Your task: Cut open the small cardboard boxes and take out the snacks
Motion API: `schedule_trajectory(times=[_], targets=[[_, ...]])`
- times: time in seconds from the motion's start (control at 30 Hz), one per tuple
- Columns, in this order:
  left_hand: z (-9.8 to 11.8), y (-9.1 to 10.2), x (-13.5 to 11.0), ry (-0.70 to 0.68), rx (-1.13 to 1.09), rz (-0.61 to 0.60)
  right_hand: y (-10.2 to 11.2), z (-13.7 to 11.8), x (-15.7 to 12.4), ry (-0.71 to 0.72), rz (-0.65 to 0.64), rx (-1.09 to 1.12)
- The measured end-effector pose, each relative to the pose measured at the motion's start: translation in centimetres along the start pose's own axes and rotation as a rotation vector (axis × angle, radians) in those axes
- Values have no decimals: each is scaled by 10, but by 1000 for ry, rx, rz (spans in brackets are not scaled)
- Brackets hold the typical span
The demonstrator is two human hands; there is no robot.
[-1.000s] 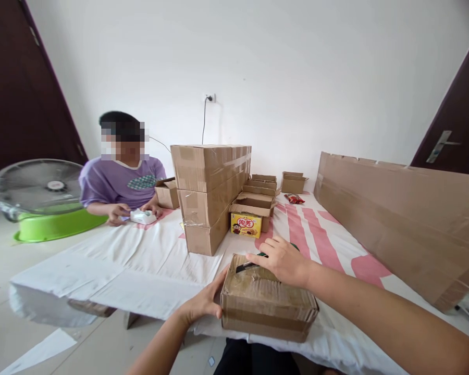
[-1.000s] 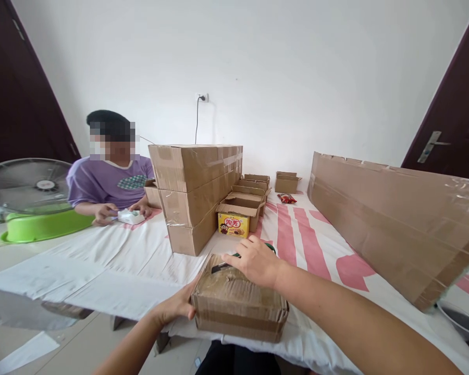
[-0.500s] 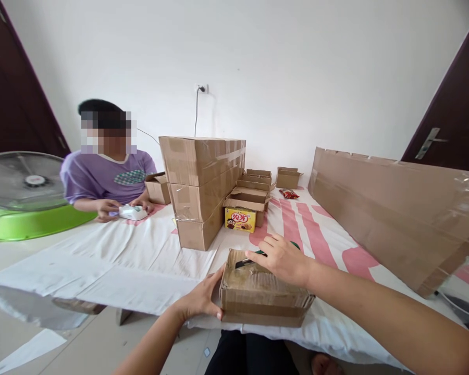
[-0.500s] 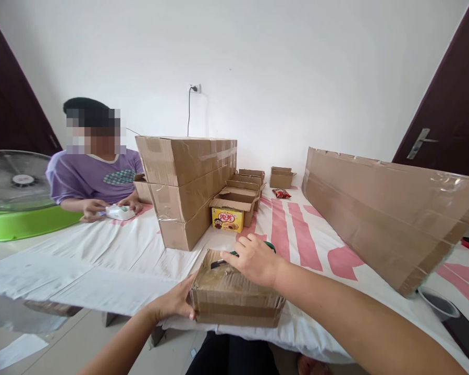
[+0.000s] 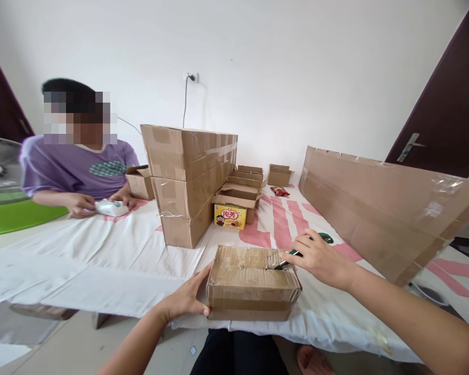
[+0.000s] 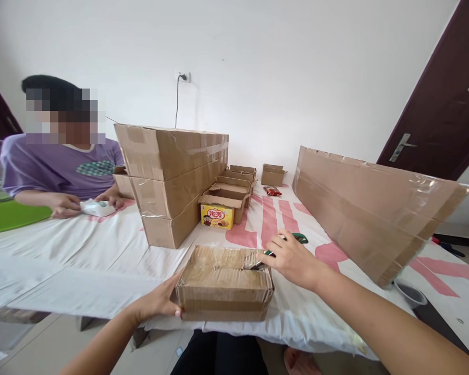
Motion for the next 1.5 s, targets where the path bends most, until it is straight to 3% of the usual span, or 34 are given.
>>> schedule_trajectory(times=[0.33,0.53,0.83,1.03,1.13,1.33,1.5], targets=[[6,1,-1,-13,-13,7,16,5,-5,-7,-23,11],[6,0,0,-4,-74,10,22,20,-6,-99,46,3],[6,0,-2,19,-74,19,4,29,-1,-255,116,-1],[6,0,-1,-37,-88,24,-13,39,-7,-481,11,54],[7,0,-1,-37,-89,23,-8,30,9,-524,-41,256],[14,1,-1,-21,-106,20,4,-14,79,-297,-230,540],[25,2,1,-51,-137,16,-11,-28,125,-155,-339,593]])
Point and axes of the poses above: each hand's wrist, its own x-axis towards the middle knuckle, its own y-axis out of the back of the hand, z = x × y, the point moved 3 cm from there along x, towards the middle knuckle, and after that the axes turned 2 degrees about x, right-handed, at the moved point
